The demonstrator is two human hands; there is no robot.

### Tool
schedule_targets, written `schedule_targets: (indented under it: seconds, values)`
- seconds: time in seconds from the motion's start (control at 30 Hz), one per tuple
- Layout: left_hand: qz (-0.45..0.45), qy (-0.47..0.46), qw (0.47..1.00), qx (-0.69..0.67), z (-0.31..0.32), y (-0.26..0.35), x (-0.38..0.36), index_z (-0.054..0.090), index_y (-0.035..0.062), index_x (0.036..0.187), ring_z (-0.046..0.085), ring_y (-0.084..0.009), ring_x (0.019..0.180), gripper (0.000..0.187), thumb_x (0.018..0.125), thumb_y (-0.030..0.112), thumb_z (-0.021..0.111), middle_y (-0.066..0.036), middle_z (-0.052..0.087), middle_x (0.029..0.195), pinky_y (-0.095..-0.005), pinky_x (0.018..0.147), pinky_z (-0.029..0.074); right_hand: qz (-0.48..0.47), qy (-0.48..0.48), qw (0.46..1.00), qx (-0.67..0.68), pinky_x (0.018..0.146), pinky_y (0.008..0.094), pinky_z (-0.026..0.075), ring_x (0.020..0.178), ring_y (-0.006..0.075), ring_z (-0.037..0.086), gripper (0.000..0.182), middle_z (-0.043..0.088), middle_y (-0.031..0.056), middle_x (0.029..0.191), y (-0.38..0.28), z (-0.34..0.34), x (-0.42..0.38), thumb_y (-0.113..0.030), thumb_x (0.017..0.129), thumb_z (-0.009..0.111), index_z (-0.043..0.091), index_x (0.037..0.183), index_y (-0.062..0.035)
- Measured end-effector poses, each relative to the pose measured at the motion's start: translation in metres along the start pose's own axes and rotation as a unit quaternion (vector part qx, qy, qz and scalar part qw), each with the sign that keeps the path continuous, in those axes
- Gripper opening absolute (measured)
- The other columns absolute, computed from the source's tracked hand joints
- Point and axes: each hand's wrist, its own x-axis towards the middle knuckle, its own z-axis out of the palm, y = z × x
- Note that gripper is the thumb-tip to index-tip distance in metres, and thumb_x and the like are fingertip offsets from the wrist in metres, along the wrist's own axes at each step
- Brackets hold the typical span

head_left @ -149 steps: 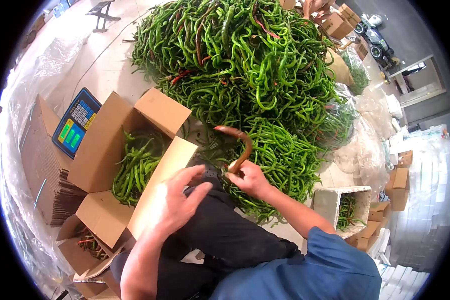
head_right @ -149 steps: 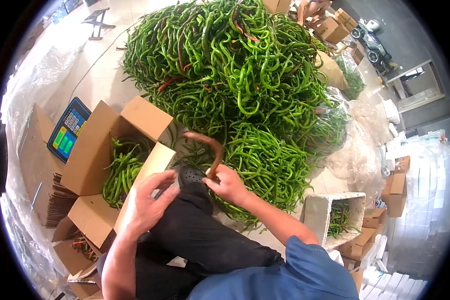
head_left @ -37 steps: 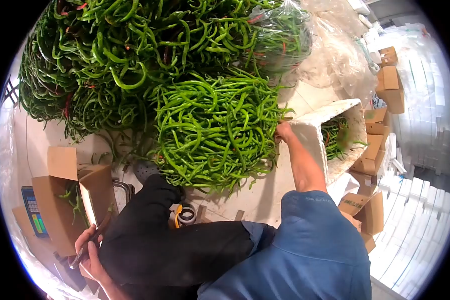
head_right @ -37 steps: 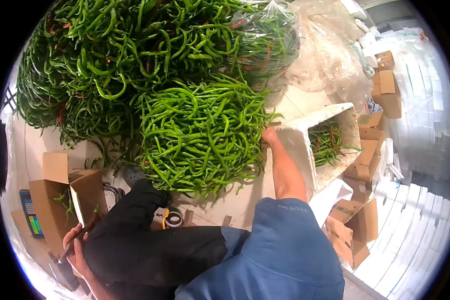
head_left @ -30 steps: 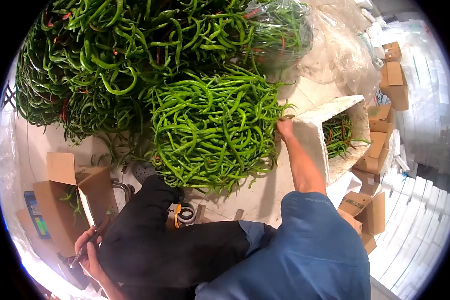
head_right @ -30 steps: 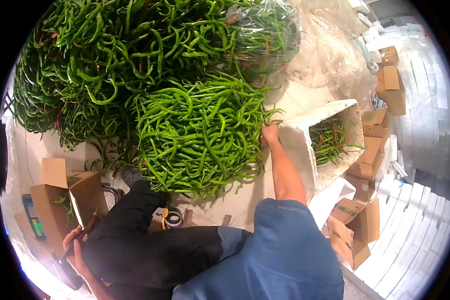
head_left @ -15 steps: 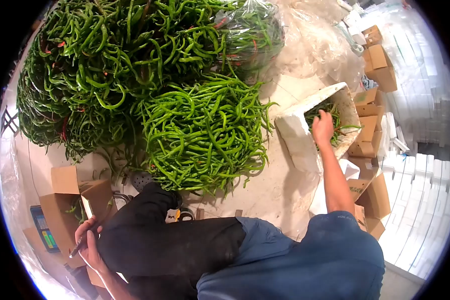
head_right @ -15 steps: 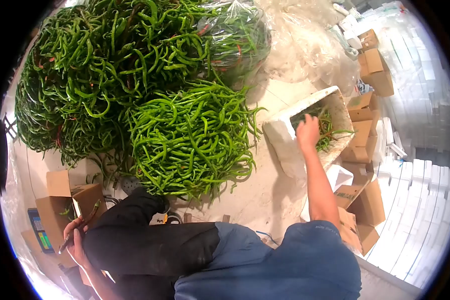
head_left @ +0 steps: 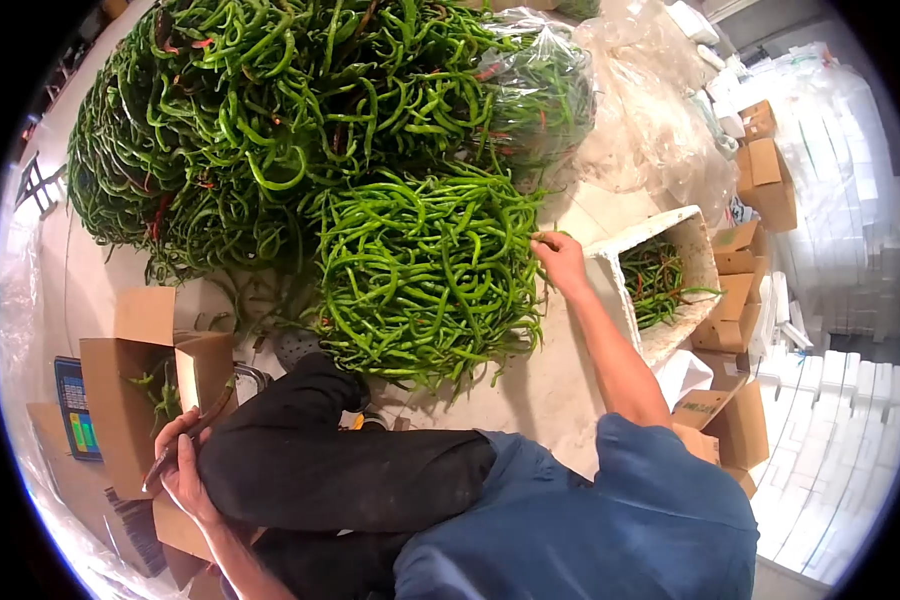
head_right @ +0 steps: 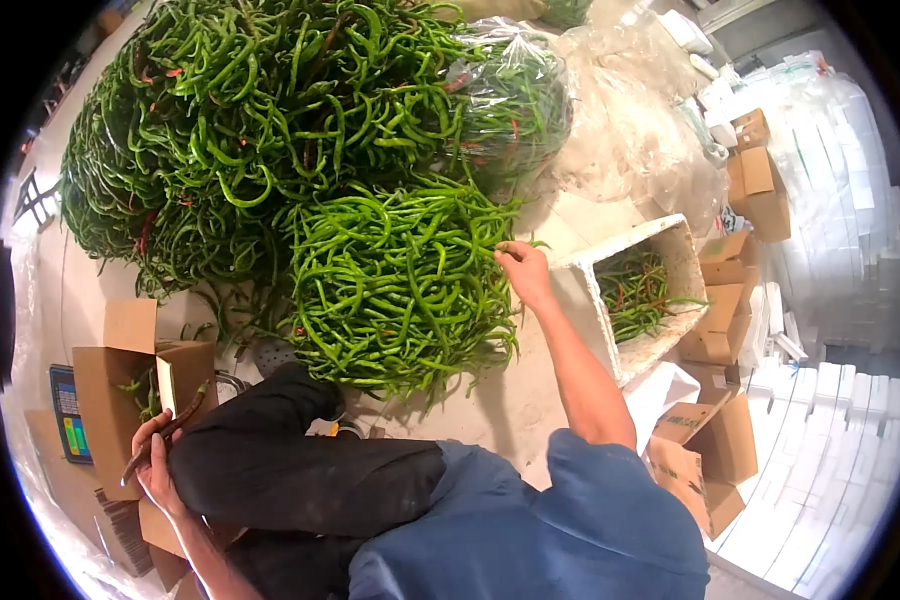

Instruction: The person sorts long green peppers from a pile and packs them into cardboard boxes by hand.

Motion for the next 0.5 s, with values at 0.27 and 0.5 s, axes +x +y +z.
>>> schedule_targets:
  seconds: [0.27,0.5]
  values:
    - [0.012,-0.026,1.0,-0.002,0.005,-0.001,0.009,0.059,-0.0017,0.119,0.062,-0.021,0.105,0.024,0.102,0.014,0.052,-0.018,0.062,0.121,-0.0311,0.092,0.051,-0.065,-0.124,0.973,0.181,0.054,0.0238,0.041,0.058,0.0073,0.05,0.025,0.059,0.0002,0.068,-0.14,-0.035,-0.042,-0.022,0.089,0.075,0.062,0.083,-0.0022]
    - [0.038,-0.008,0.999,-0.022,0.001,-0.003,0.004,0.06,-0.0014,0.116,0.062,-0.0211,0.106,0.02,0.1,0.01,0.054,-0.017,0.063,0.119,-0.0306,0.089,0.054,-0.066,-0.24,0.902,0.352,0.048,0.0237,0.039,0.053,0.0087,0.05,0.021,0.058,0.001,0.066,-0.194,-0.024,-0.079,-0.02,0.092,0.072,0.06,0.083,-0.0061]
